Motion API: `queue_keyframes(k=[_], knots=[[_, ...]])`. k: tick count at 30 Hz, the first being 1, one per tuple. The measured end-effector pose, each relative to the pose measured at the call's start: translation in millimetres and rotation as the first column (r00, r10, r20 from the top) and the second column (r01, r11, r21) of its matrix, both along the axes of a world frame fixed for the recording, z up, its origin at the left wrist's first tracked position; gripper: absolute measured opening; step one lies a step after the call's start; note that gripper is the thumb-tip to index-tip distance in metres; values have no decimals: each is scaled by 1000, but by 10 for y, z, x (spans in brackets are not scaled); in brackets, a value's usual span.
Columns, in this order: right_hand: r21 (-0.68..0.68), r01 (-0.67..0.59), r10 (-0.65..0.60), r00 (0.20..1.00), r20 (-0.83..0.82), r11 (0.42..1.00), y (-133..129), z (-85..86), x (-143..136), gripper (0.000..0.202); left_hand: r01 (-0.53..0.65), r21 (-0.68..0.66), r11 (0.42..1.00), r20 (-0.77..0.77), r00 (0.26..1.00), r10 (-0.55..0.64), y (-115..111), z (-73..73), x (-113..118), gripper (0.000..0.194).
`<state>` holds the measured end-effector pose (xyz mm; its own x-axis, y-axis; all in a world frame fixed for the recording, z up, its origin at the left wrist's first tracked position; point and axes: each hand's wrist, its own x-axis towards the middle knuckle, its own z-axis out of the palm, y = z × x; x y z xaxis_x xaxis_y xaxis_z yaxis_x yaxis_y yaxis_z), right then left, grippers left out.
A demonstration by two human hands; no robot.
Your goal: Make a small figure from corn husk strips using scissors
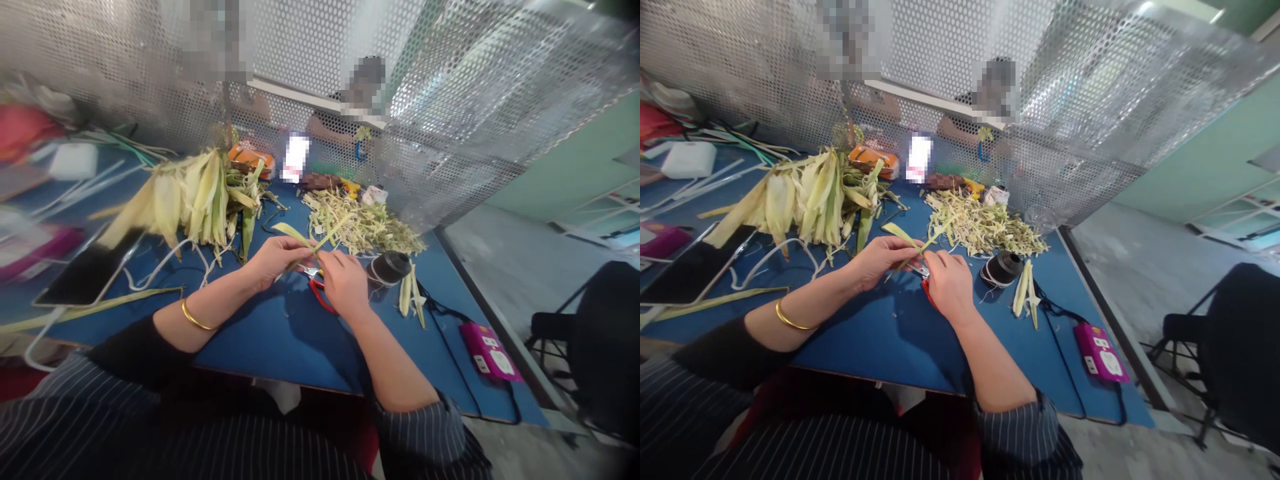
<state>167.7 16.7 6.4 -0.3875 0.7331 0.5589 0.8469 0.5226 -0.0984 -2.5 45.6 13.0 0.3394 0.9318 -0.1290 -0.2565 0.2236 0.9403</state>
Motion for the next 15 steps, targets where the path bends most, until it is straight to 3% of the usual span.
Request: queue_keyframes(k=[3, 6, 10, 15], knots=[[-44, 68, -72, 993, -90, 997, -14, -1, -10, 21, -100, 47, 994, -28, 994, 101, -1, 0, 19, 21], [-129, 86, -106, 981, -161, 988, -33, -9, -37, 18, -62, 33, 998, 1, 998, 62, -18, 16, 24, 27], [-172, 49, -68, 992, -109, 984, -56, -36, -78, 19, -50, -29, 998, 32, 998, 51, -21, -18, 24, 33], [-110, -97, 94, 995, -37, 989, -112, 12, -86, 23, -117, 39, 992, -69, 990, 119, 3, -50, 14, 25]])
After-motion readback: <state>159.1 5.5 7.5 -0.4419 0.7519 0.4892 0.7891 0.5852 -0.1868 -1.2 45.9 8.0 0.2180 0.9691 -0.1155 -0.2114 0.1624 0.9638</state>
